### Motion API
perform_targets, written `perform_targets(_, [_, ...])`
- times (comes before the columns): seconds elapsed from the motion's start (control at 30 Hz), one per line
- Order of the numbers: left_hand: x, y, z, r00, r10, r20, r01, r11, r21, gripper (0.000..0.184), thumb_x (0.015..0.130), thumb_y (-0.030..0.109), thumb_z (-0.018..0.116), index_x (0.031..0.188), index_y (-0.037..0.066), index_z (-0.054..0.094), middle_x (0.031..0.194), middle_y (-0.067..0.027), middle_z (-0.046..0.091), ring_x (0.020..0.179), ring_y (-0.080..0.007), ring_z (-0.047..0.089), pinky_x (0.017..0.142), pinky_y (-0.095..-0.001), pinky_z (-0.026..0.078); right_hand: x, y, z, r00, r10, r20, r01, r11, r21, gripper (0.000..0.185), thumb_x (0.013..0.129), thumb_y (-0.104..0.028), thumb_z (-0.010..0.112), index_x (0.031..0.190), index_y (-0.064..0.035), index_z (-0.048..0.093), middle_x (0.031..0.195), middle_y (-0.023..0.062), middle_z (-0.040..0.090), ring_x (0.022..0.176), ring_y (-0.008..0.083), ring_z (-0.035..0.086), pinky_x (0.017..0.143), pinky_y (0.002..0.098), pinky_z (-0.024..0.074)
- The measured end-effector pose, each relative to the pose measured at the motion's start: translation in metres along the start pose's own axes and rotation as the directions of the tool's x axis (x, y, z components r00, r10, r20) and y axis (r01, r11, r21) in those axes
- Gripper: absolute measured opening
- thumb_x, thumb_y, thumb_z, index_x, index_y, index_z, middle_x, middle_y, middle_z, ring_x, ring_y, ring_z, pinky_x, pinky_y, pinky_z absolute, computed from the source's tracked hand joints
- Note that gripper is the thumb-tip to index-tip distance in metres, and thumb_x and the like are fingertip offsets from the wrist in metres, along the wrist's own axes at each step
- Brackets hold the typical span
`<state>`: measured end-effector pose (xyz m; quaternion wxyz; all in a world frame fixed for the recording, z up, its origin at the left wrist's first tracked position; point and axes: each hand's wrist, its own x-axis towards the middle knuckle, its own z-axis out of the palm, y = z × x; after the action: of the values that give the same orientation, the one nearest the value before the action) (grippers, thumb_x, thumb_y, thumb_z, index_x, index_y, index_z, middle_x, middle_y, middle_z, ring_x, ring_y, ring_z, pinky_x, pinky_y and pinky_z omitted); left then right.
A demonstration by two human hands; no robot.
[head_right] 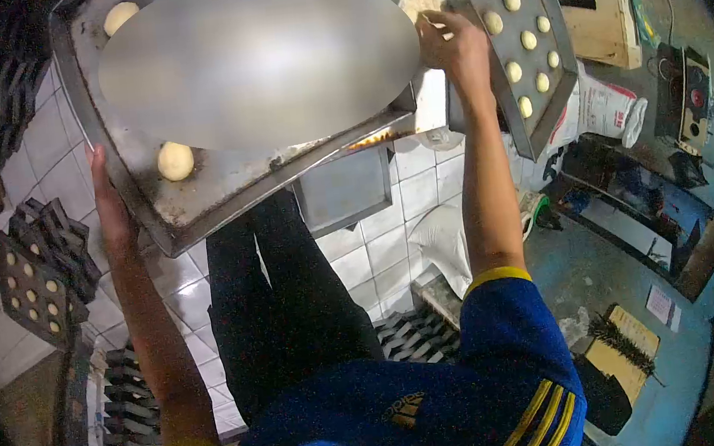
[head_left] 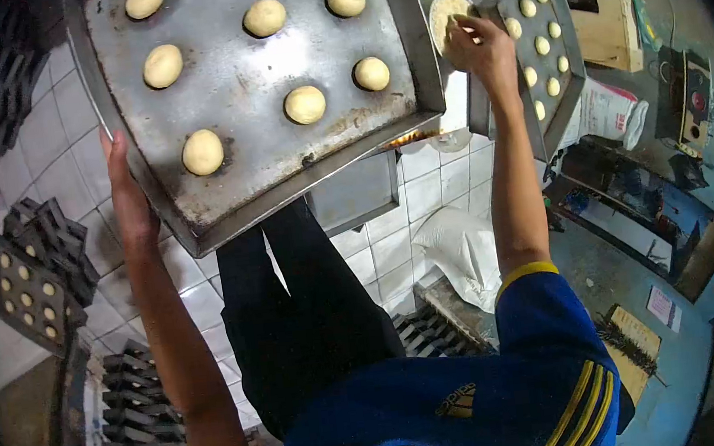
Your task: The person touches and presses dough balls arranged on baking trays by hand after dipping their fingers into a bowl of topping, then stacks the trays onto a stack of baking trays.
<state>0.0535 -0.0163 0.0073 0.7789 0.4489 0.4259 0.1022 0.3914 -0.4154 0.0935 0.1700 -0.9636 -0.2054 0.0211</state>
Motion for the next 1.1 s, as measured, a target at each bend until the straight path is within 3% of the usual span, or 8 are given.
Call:
perform_targets(0.2, [0.004, -0.001, -0.005, 0.999, -0.026, 0.025, 0.027, 0.999, -0.044, 0.079, 0.107, 0.056, 0.055, 0.166, 0.01, 0.029, 0.155, -0.0149, 0.048, 0.14, -0.0314, 0.052, 0.119, -0.0474, 0.04, 0.009, 0.001, 0.015, 0.999, -0.041, -0.035, 0.037, 0.994, -0.101, 0.024, 0.093, -0.026, 0.077, 0.109, -0.008, 0.083, 0.101, 0.0199, 0.078, 0.091, 0.0356, 0.077, 0.082, 0.041, 0.0584])
perform_targets(0.33, [0.003, 0.001, 0.0, 1.0, 0.007, 0.027, -0.005, 0.999, -0.051, 0.076, 0.107, 0.055, 0.056, 0.163, 0.01, 0.033, 0.153, -0.0144, 0.051, 0.139, -0.0304, 0.053, 0.118, -0.0466, 0.041, 0.008, 0.019, 0.005, 0.999, 0.01, -0.044, -0.003, 0.988, 0.157, 0.028, 0.097, -0.026, 0.076, 0.115, -0.0049, 0.082, 0.105, 0.0151, 0.081, 0.091, 0.0273, 0.077, 0.082, 0.0389, 0.0578])
perform_targets(0.4, [0.002, 0.001, -0.001, 1.0, 0.004, -0.007, -0.004, 0.999, -0.031, 0.075, 0.107, 0.055, 0.056, 0.163, 0.01, 0.034, 0.152, -0.0144, 0.052, 0.138, -0.0303, 0.053, 0.118, -0.0466, 0.041, 0.003, 0.015, -0.003, 0.935, 0.323, 0.144, -0.344, 0.739, 0.579, 0.034, 0.099, -0.028, 0.077, 0.123, -0.0045, 0.08, 0.114, 0.0078, 0.081, 0.093, 0.022, 0.074, 0.082, 0.0377, 0.0578])
perform_targets(0.63, [-0.001, 0.004, 0.006, 1.0, -0.024, 0.003, 0.024, 0.999, -0.046, 0.074, 0.107, 0.055, 0.053, 0.161, 0.008, 0.036, 0.152, -0.0141, 0.052, 0.137, -0.03, 0.055, 0.116, -0.047, 0.043, -0.055, -0.088, 0.018, 0.848, 0.07, 0.526, -0.429, 0.672, 0.603, 0.032, 0.098, -0.028, 0.078, 0.117, -0.0037, 0.081, 0.111, 0.0065, 0.08, 0.1, 0.0115, 0.069, 0.089, 0.0294, 0.0531])
perform_targets(0.7, [-0.002, 0.003, 0.007, 0.999, 0.018, 0.031, -0.015, 0.996, -0.083, 0.073, 0.107, 0.055, 0.053, 0.16, 0.008, 0.037, 0.151, -0.014, 0.053, 0.136, -0.0304, 0.056, 0.116, -0.0469, 0.043, -0.067, -0.11, 0.044, 0.839, -0.111, 0.532, -0.331, 0.673, 0.662, 0.026, 0.097, -0.023, 0.08, 0.113, -0.0026, 0.083, 0.11, 0.0075, 0.081, 0.106, 0.0128, 0.07, 0.093, 0.0301, 0.0545])
perform_targets(0.83, [-0.005, 0.006, 0.007, 0.999, 0.04, -0.003, -0.04, 0.999, -0.035, 0.074, 0.106, 0.056, 0.053, 0.16, 0.008, 0.038, 0.149, -0.0139, 0.055, 0.134, -0.0304, 0.058, 0.115, -0.0461, 0.044, -0.075, -0.132, 0.08, 0.862, -0.318, 0.395, -0.011, 0.767, 0.642, 0.021, 0.097, -0.008, 0.077, 0.116, 0.0001, 0.079, 0.103, 0.0063, 0.08, 0.087, 0.0132, 0.069, 0.081, 0.0338, 0.0565])
perform_targets(0.9, [-0.005, 0.009, 0.009, 0.999, -0.042, -0.022, 0.042, 0.999, -0.012, 0.075, 0.106, 0.057, 0.053, 0.161, 0.008, 0.038, 0.148, -0.0139, 0.057, 0.131, -0.0305, 0.059, 0.113, -0.0456, 0.046, -0.071, -0.134, 0.082, 0.696, -0.694, 0.186, 0.634, 0.715, 0.295, 0.029, 0.088, -0.007, 0.08, 0.117, -0.0032, 0.079, 0.099, 0.0056, 0.077, 0.088, 0.0207, 0.069, 0.082, 0.0349, 0.0582])
perform_targets(1.1, [-0.007, 0.01, 0.013, 1.0, -0.021, 0.008, 0.021, 0.997, -0.069, 0.076, 0.105, 0.058, 0.054, 0.162, 0.009, 0.037, 0.147, -0.014, 0.057, 0.131, -0.0302, 0.06, 0.112, -0.0451, 0.046, -0.069, -0.131, 0.086, 0.5, -0.802, 0.328, 0.836, 0.545, 0.057, 0.048, 0.09, -0.008, 0.066, 0.138, -0.0103, 0.07, 0.115, 0.0031, 0.072, 0.102, 0.0232, 0.066, 0.088, 0.036, 0.0592])
